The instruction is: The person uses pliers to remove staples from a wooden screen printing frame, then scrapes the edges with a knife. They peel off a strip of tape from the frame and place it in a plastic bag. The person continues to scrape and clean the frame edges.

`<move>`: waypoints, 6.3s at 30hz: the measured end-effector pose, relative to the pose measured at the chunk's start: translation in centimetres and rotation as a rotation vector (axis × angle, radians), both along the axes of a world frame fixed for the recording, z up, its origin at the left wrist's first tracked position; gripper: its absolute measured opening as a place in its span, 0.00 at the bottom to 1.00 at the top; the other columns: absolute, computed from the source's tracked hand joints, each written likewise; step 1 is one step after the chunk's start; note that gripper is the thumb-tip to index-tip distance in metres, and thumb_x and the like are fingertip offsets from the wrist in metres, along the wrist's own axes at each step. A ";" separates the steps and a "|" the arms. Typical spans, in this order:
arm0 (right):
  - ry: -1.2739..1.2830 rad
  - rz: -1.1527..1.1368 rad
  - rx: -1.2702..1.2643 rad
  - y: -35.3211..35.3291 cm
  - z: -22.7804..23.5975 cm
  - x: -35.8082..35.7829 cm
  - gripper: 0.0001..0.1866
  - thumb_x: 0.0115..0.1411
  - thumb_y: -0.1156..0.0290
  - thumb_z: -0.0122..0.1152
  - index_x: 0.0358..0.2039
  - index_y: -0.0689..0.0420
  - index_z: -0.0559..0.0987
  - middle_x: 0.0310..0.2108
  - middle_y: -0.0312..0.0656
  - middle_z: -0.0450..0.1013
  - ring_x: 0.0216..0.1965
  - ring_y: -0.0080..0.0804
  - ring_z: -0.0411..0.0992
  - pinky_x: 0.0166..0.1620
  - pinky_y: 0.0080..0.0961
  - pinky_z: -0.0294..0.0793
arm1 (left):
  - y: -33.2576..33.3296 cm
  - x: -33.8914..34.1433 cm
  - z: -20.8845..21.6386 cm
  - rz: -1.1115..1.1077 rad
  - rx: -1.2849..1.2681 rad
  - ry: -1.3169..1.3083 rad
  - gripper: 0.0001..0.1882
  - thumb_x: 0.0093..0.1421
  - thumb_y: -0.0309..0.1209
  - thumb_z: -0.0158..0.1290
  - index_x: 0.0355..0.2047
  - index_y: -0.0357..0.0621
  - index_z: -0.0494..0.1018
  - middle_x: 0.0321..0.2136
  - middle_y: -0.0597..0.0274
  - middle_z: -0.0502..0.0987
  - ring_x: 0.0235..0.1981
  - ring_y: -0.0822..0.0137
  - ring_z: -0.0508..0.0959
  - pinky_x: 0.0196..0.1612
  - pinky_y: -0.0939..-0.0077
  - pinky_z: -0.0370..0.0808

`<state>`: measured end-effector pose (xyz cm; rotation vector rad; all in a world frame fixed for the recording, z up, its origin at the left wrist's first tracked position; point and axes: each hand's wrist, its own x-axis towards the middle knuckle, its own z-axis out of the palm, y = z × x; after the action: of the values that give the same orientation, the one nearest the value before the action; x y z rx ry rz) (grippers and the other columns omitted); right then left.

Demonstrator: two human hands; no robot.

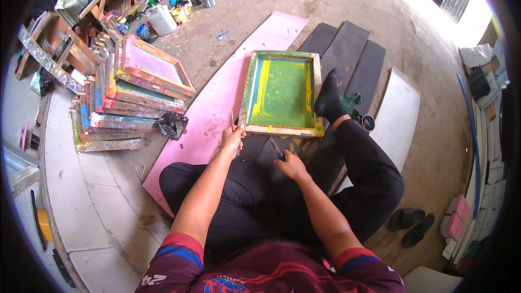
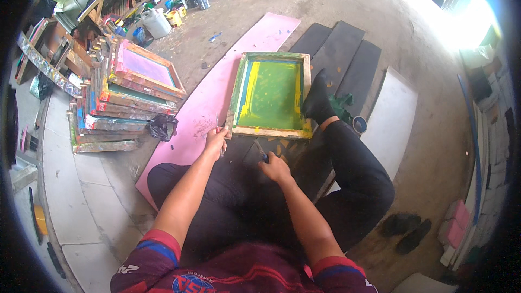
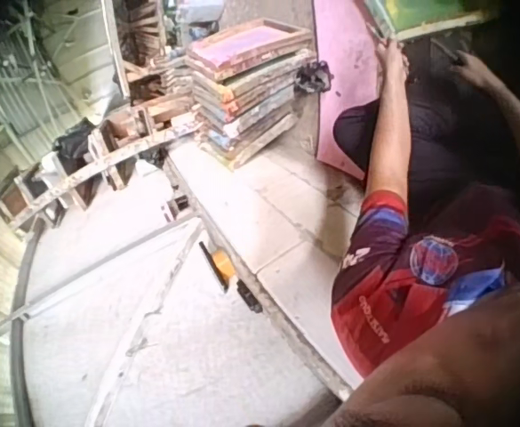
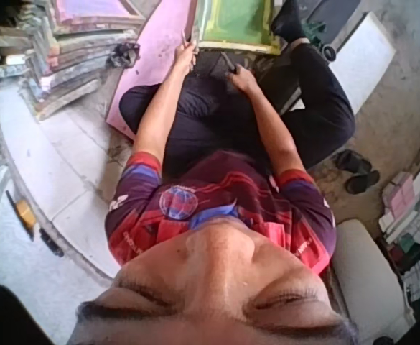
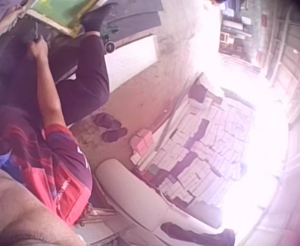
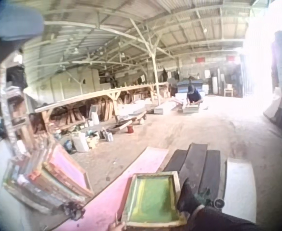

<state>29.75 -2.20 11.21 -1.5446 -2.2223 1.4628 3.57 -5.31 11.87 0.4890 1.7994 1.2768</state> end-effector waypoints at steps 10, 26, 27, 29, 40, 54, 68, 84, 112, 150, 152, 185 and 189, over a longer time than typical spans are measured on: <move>-0.176 0.111 0.643 -0.6 -1.7 -4.2 0.24 0.59 0.55 0.71 0.48 0.56 0.76 0.43 0.50 0.78 0.48 0.53 0.78 0.48 0.50 0.80 | -2.7 -11.5 -3.8 -0.085 -0.333 0.535 0.16 0.63 0.40 0.63 0.34 0.37 0.79 0.29 0.47 0.84 0.32 0.51 0.86 0.35 0.57 0.80; -0.397 0.245 0.833 -0.7 -4.4 -8.3 0.26 0.58 0.59 0.73 0.55 0.53 0.77 0.48 0.46 0.73 0.53 0.51 0.73 0.55 0.46 0.74 | -0.7 -16.1 -6.3 -0.267 -0.489 0.504 0.24 0.61 0.45 0.64 0.51 0.41 0.80 0.49 0.46 0.84 0.53 0.47 0.83 0.54 0.53 0.80; -0.310 0.282 0.882 -0.3 -3.8 -10.1 0.24 0.57 0.61 0.73 0.53 0.53 0.78 0.47 0.46 0.73 0.52 0.51 0.73 0.54 0.46 0.74 | -0.6 -16.4 -6.2 -0.244 -0.465 0.484 0.25 0.61 0.45 0.64 0.51 0.41 0.80 0.49 0.46 0.84 0.53 0.47 0.83 0.54 0.52 0.79; -0.155 0.321 0.959 0.1 -1.8 -14.1 0.19 0.56 0.67 0.72 0.49 0.52 0.81 0.45 0.44 0.74 0.52 0.50 0.73 0.54 0.45 0.74 | -0.4 -16.7 -5.5 -0.222 -0.433 0.490 0.24 0.62 0.45 0.63 0.50 0.41 0.80 0.49 0.46 0.84 0.53 0.47 0.83 0.54 0.52 0.79; -0.041 0.391 0.816 -2.8 -7.2 -26.5 0.35 0.67 0.56 0.63 0.69 0.60 0.69 0.70 0.59 0.63 0.72 0.58 0.60 0.71 0.54 0.61 | -1.2 -22.4 -3.1 -0.074 -0.473 0.489 0.19 0.68 0.42 0.51 0.47 0.41 0.80 0.45 0.43 0.84 0.50 0.44 0.83 0.51 0.50 0.78; -0.051 0.859 0.633 -1.7 -8.3 -29.7 0.40 0.72 0.39 0.43 0.78 0.46 0.58 0.79 0.43 0.51 0.80 0.46 0.46 0.77 0.56 0.43 | -0.1 -24.5 -7.4 0.203 -0.164 0.204 0.19 0.69 0.41 0.58 0.30 0.35 0.75 0.22 0.54 0.78 0.22 0.62 0.76 0.28 0.63 0.70; -0.111 0.595 0.697 -0.9 -7.7 -28.3 0.42 0.71 0.38 0.46 0.76 0.51 0.60 0.78 0.50 0.52 0.77 0.52 0.51 0.73 0.62 0.52 | 0.1 -24.0 -5.9 0.235 -0.123 0.277 0.21 0.68 0.39 0.59 0.25 0.34 0.72 0.18 0.57 0.75 0.21 0.67 0.74 0.29 0.64 0.70; -0.193 0.179 0.581 0.0 -10.3 -30.5 0.49 0.72 0.35 0.43 0.77 0.64 0.51 0.77 0.64 0.46 0.79 0.62 0.42 0.76 0.63 0.42 | 0.2 -23.6 -5.5 0.127 -0.201 0.426 0.23 0.67 0.44 0.59 0.27 0.32 0.74 0.22 0.46 0.78 0.24 0.49 0.78 0.33 0.56 0.72; -0.107 0.229 0.687 2.4 -11.7 -36.1 0.42 0.72 0.47 0.53 0.75 0.63 0.56 0.76 0.59 0.52 0.77 0.58 0.50 0.75 0.54 0.51 | -0.6 -22.8 -1.8 0.579 0.313 0.643 0.17 0.68 0.31 0.62 0.25 0.38 0.72 0.16 0.67 0.69 0.18 0.76 0.65 0.23 0.73 0.63; 0.081 0.700 0.767 4.1 -9.7 -37.7 0.28 0.71 0.52 0.56 0.62 0.60 0.75 0.74 0.54 0.58 0.75 0.52 0.54 0.73 0.50 0.57 | -8.0 -21.5 -4.8 1.073 0.167 0.055 0.38 0.58 0.23 0.69 0.62 0.42 0.57 0.50 0.57 0.65 0.45 0.66 0.71 0.45 0.71 0.71; 0.052 0.713 0.698 4.1 -9.4 -37.2 0.30 0.70 0.52 0.57 0.64 0.60 0.73 0.74 0.54 0.58 0.75 0.53 0.55 0.73 0.50 0.57 | -7.7 -21.5 -4.4 1.067 0.163 -0.011 0.32 0.59 0.22 0.68 0.58 0.43 0.61 0.46 0.60 0.68 0.41 0.69 0.72 0.39 0.74 0.72; 0.112 0.198 0.709 4.1 -13.6 -35.2 0.07 0.64 0.71 0.62 0.38 0.59 0.77 0.38 0.51 0.75 0.39 0.58 0.77 0.43 0.52 0.78 | -6.2 -18.8 -2.4 1.046 0.346 -0.050 0.09 0.65 0.24 0.61 0.36 0.44 0.70 0.25 0.69 0.73 0.14 0.80 0.62 0.13 0.79 0.57; 0.148 -0.025 0.432 5.3 -11.5 -35.7 0.09 0.63 0.69 0.66 0.37 0.64 0.83 0.36 0.54 0.81 0.37 0.53 0.80 0.43 0.45 0.79 | -6.7 -18.6 -1.9 1.038 0.362 -0.035 0.07 0.65 0.24 0.61 0.39 0.43 0.73 0.25 0.68 0.74 0.14 0.80 0.63 0.14 0.79 0.56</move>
<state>-5.99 3.14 -0.27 -1.2753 -2.2286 0.9653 -15.02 -12.05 10.02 -0.3666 1.8300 2.2990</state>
